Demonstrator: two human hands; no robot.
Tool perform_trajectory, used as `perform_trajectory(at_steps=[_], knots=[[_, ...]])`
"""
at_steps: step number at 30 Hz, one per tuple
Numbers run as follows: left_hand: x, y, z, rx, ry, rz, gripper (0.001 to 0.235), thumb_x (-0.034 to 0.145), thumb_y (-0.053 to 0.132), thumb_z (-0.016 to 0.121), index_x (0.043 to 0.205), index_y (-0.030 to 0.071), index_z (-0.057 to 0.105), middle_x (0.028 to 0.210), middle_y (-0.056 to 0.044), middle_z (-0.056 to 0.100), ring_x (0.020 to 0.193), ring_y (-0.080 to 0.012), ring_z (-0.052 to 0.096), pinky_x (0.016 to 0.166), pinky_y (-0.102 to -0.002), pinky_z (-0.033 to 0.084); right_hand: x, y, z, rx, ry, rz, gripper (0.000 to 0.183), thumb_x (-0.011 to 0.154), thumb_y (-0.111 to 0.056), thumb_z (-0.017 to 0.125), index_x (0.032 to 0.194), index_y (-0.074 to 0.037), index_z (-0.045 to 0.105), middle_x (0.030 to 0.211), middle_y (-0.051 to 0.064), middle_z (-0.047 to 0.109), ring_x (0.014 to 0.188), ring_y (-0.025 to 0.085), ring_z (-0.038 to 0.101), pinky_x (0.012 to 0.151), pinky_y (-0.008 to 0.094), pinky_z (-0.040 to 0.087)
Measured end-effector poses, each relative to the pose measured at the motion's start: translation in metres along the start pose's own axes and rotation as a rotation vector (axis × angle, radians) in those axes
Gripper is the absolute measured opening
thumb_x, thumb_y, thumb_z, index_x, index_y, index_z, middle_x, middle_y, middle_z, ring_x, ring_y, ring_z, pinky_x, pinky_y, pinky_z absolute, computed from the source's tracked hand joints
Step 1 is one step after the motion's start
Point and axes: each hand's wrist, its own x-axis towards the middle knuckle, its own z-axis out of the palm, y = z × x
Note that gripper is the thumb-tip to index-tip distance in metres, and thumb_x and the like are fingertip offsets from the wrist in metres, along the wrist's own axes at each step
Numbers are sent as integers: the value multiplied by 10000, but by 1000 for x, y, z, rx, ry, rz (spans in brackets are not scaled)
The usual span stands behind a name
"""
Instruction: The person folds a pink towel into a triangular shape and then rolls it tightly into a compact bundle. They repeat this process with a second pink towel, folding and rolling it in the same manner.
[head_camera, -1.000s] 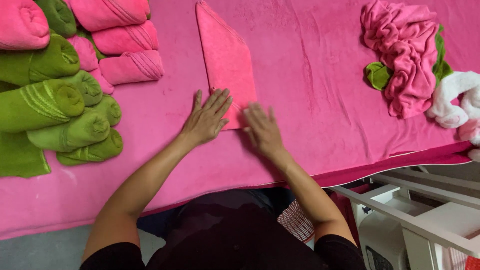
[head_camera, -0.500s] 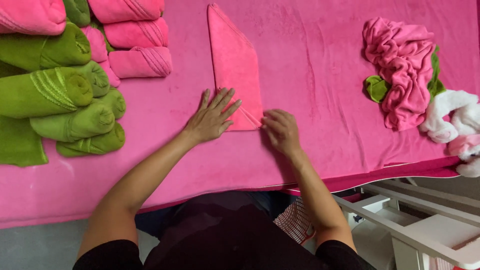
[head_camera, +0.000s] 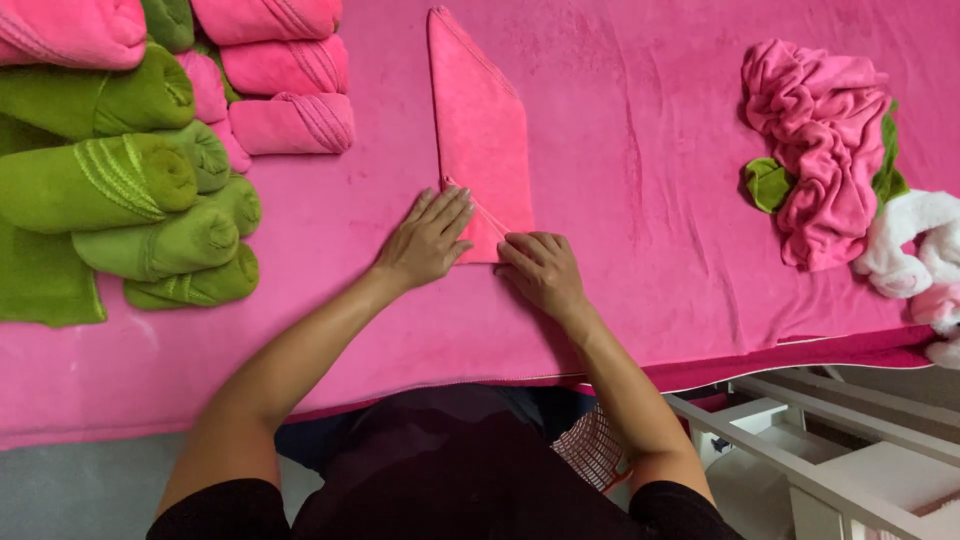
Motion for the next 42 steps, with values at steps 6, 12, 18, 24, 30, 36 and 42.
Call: perform_trajectory(at_steps=[6,12,18,24,30,36,42], knots=[[-2,1,0,-44,-6,-15,486,1089,481,546,1485,211,627,1564,-150,560,1488,-329,480,1254,-566,242,12,1,2,-88,-23,-91,377,896,-389,807,1230,-221,755,1200,56,705,996,256,656,828,411,490],[4,6,-16,-134,-217,-92,455,1128,417,448,1551,281,544,1680,-126,419,1564,-325,354,1172,-776,156,17,-8,5,-129,-2,-200,324,1051,-394,646,1301,-198,712,1164,76,688,999,259,648,852,404,437],[7,5,-27,-153,-314,-103,473,1120,371,433,1583,285,483,1730,-101,329,1598,-292,284,1162,-805,102,14,5,33,-27,-53,-225,199,1090,-275,593,1179,-171,737,1042,30,680,912,226,659,776,365,429],[-5,-9,-2,-269,-112,-89,261,1091,345,580,1212,114,599,1678,-174,410,1521,-320,439,1217,-709,158,44,16,28,190,-200,-138,148,1016,-293,694,1039,-153,737,941,-1,663,859,221,632,791,381,399],[4,-2,-18,-165,-100,41,553,936,629,672,1088,99,622,1622,-248,462,1520,-427,414,1216,-731,173,57,22,22,354,-276,-49,175,1006,-310,708,1047,-144,749,931,-2,666,878,225,646,811,373,372],[7,-3,-17,-203,-148,-11,387,1057,488,593,982,111,635,1578,-213,530,1523,-403,416,1162,-796,139,36,15,5,250,-124,-9,366,945,-406,793,1159,-115,734,1039,61,688,916,269,649,811,409,426],[6,-6,-8,-173,-170,-37,374,1096,477,536,981,140,651,1625,-131,519,1532,-322,433,1163,-797,87,2,40,16,183,-80,48,335,1046,-483,641,1073,-160,728,927,20,661,856,239,620,816,398,384]])
